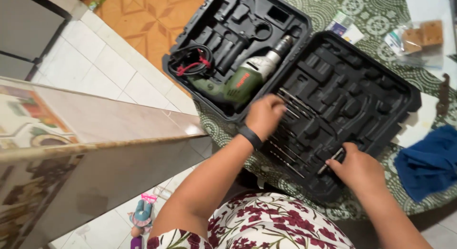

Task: Organizing various drill bits back into their respective slots within a drill case and then closing the case.

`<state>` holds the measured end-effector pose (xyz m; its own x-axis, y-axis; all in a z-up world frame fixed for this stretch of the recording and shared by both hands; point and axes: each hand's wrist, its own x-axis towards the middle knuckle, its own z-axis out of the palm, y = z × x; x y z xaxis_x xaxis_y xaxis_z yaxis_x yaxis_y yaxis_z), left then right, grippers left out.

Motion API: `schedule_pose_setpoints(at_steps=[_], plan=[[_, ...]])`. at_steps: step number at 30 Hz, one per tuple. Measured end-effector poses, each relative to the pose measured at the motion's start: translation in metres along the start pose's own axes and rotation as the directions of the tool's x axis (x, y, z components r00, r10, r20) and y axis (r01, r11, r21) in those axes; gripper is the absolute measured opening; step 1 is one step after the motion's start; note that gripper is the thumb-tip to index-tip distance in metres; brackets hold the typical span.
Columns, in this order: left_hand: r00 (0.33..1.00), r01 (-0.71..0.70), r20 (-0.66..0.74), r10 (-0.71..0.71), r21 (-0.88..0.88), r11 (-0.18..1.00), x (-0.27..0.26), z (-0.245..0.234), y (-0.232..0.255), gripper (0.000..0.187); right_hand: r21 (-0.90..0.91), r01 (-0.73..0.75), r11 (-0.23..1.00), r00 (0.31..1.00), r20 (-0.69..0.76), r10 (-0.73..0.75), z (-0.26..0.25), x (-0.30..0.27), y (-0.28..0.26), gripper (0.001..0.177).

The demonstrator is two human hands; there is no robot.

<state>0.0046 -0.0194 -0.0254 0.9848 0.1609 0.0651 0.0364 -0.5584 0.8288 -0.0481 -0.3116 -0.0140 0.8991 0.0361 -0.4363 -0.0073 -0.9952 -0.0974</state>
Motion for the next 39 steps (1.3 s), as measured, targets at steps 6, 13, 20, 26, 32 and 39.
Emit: schedule_pose_setpoints(at_steps=[6, 13, 20, 26, 32, 39], plan=[[0.966, 0.136, 0.240, -0.097, -0.151, 0.979, -0.028, 0.015, -0.005, 0.023, -0.079, -0.067, 0.995, 0.997, 0.034, 0.070, -0.008, -0.022, -0.029, 0.093], [0.937, 0.211, 0.318, -0.141, -0.199, 0.957, -0.011, 0.010, -0.009, 0.024, 0.014, -0.193, 0.981, 0.978, 0.081, 0.191, 0.019, -0.021, -0.024, 0.105], [0.922, 0.234, 0.366, -0.125, -0.269, 0.934, 0.016, 0.010, -0.007, 0.023, 0.153, -0.271, 0.950, 0.960, 0.110, 0.256, 0.042, -0.004, -0.019, 0.113], [0.914, 0.230, 0.395, -0.092, -0.317, 0.920, 0.036, 0.010, -0.003, 0.022, 0.387, -0.346, 0.854, 0.927, 0.000, 0.376, 0.055, 0.004, -0.014, 0.101], [0.954, 0.065, 0.299, 0.019, -0.268, 0.961, 0.062, -0.008, -0.014, 0.021, 0.305, -0.253, 0.918, 0.952, -0.087, 0.292, 0.064, 0.012, 0.013, 0.069], [0.900, 0.276, 0.427, -0.093, -0.390, 0.878, 0.069, 0.007, -0.027, 0.016, 0.510, -0.293, 0.809, 0.956, 0.134, 0.261, 0.029, 0.017, 0.029, 0.055]])
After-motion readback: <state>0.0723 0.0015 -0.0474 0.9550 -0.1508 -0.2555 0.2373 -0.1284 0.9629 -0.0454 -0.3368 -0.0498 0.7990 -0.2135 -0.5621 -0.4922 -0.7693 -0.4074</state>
